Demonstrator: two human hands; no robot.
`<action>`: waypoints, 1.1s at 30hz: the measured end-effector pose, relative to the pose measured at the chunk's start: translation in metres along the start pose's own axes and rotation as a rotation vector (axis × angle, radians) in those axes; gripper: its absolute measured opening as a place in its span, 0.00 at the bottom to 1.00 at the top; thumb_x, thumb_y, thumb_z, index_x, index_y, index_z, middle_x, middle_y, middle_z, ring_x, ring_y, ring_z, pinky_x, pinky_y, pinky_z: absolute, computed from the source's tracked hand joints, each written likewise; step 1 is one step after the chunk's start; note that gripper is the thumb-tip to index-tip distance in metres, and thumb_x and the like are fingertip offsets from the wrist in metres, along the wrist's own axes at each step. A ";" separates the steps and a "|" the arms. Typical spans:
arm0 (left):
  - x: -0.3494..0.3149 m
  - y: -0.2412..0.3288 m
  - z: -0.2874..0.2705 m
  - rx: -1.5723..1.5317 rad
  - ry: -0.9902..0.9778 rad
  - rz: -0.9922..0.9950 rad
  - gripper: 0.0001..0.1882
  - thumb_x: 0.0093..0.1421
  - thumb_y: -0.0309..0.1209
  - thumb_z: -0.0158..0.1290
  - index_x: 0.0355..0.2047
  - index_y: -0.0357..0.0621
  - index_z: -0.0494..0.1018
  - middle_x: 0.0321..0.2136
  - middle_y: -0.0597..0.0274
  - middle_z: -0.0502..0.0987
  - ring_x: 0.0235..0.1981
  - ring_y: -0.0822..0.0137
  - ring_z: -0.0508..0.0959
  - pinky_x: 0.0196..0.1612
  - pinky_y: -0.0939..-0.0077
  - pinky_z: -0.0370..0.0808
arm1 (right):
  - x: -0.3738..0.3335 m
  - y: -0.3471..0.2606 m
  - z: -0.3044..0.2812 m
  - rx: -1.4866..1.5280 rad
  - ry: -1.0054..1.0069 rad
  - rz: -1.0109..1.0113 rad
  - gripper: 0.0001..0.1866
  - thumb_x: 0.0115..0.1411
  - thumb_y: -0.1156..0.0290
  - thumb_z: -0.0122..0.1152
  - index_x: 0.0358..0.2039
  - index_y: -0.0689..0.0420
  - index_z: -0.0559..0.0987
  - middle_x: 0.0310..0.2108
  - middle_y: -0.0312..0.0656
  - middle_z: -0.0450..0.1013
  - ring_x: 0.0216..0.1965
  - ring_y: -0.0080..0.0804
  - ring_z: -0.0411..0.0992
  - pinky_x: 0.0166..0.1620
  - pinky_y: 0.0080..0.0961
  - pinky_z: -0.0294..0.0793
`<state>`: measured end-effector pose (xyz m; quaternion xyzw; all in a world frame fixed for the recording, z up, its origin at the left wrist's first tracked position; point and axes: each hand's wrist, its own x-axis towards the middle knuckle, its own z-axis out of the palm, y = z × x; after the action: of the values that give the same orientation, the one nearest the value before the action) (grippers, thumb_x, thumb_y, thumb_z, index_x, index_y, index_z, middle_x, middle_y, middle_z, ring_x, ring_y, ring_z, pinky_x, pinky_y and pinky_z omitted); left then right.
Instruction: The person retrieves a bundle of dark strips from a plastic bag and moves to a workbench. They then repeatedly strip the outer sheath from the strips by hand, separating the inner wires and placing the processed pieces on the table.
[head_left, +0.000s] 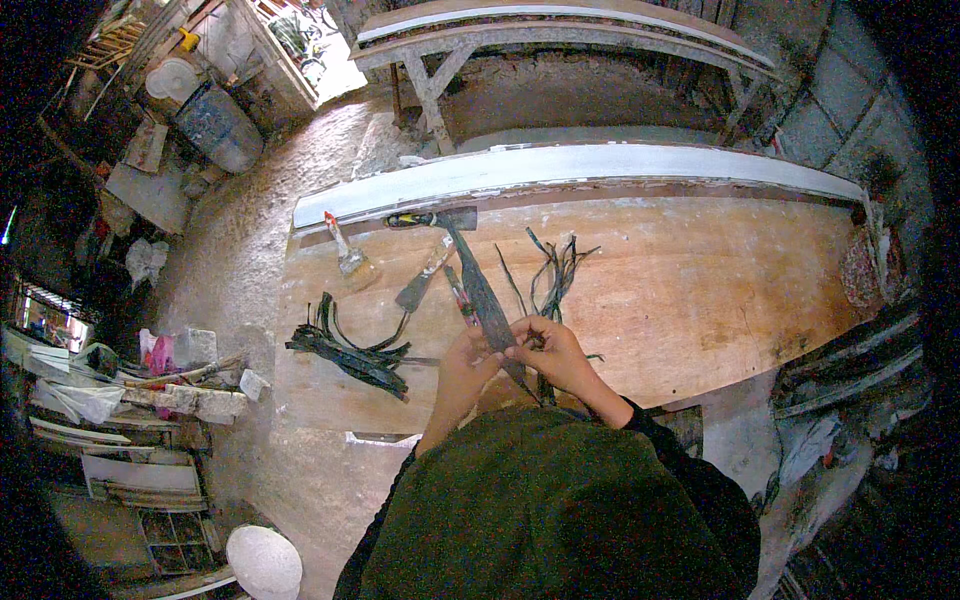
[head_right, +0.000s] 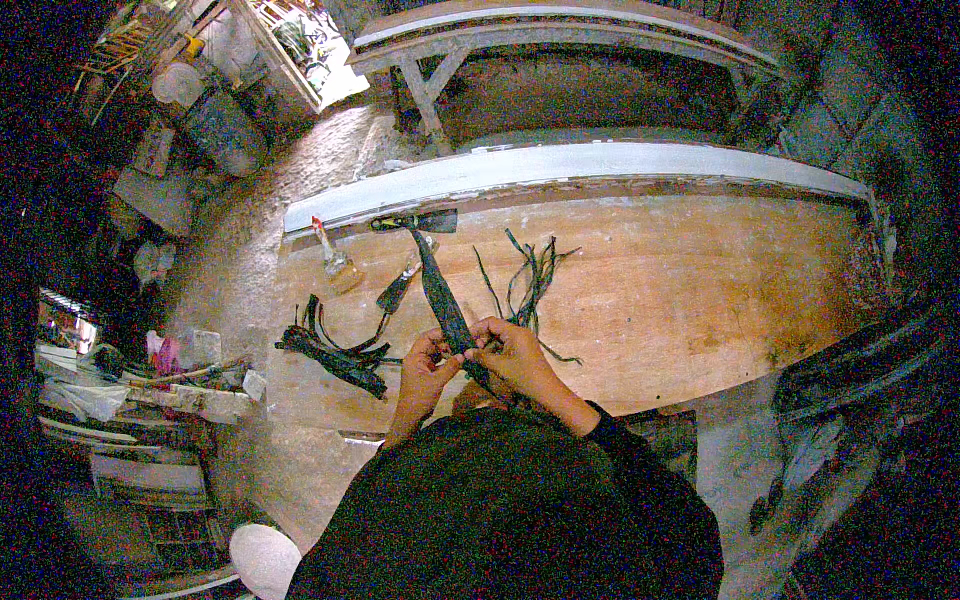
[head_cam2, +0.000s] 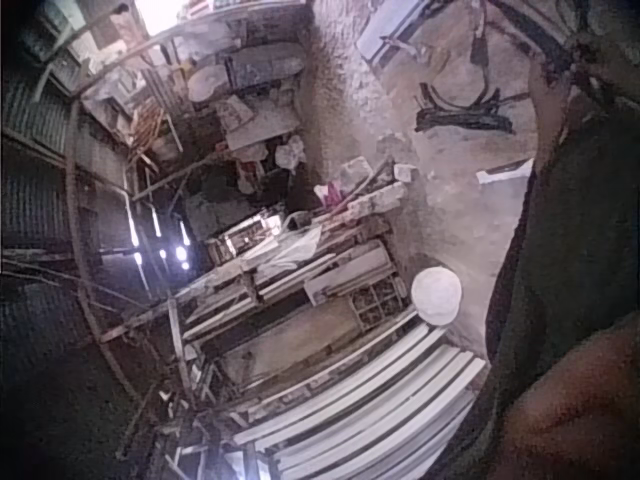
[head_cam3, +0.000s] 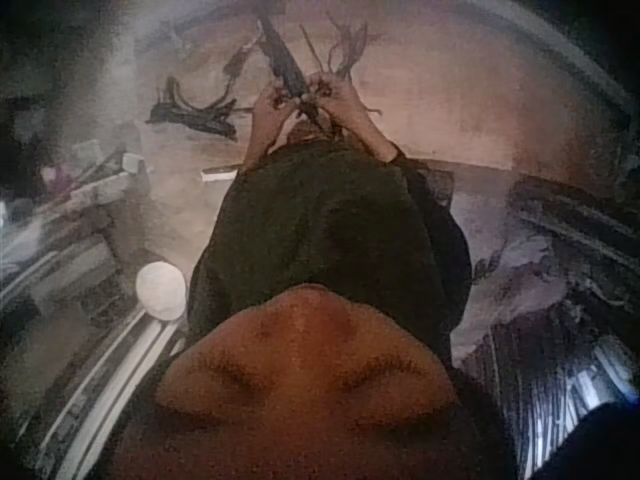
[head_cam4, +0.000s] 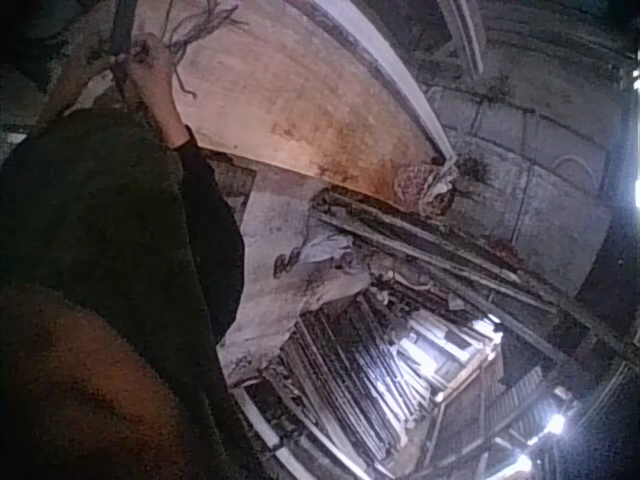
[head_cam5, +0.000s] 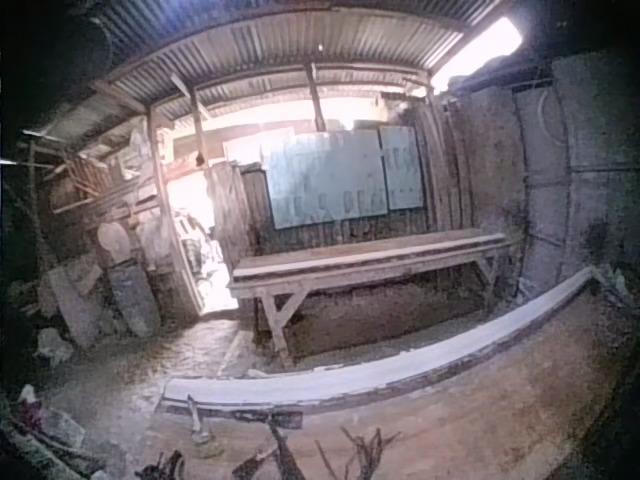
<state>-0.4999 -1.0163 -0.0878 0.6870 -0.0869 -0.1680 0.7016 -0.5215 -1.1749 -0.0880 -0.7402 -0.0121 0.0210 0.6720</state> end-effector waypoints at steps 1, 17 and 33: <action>0.001 -0.001 0.000 0.004 -0.001 0.018 0.17 0.48 0.20 0.53 0.39 0.39 0.65 0.29 0.65 0.70 0.30 0.75 0.70 0.33 0.84 0.69 | -0.001 -0.007 -0.001 -0.016 -0.013 0.002 0.10 0.46 0.75 0.60 0.30 0.59 0.72 0.23 0.30 0.65 0.25 0.16 0.63 0.29 0.14 0.63; -0.003 -0.010 -0.006 -0.093 0.078 -0.081 0.10 0.49 0.23 0.53 0.33 0.39 0.67 0.24 0.65 0.70 0.25 0.72 0.72 0.29 0.78 0.73 | -0.002 -0.006 -0.001 0.027 0.000 0.053 0.10 0.46 0.77 0.60 0.31 0.60 0.72 0.22 0.29 0.66 0.24 0.14 0.63 0.29 0.12 0.62; -0.004 0.007 0.005 -0.196 -0.097 -0.008 0.22 0.46 0.17 0.52 0.42 0.41 0.60 0.34 0.63 0.71 0.37 0.72 0.71 0.43 0.78 0.67 | -0.001 0.001 -0.004 0.123 -0.087 -0.002 0.16 0.45 0.78 0.59 0.36 0.58 0.69 0.24 0.32 0.66 0.27 0.18 0.64 0.32 0.15 0.66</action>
<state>-0.5042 -1.0195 -0.0802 0.6065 -0.1010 -0.2117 0.7597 -0.5221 -1.1788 -0.0889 -0.6957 -0.0408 0.0533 0.7152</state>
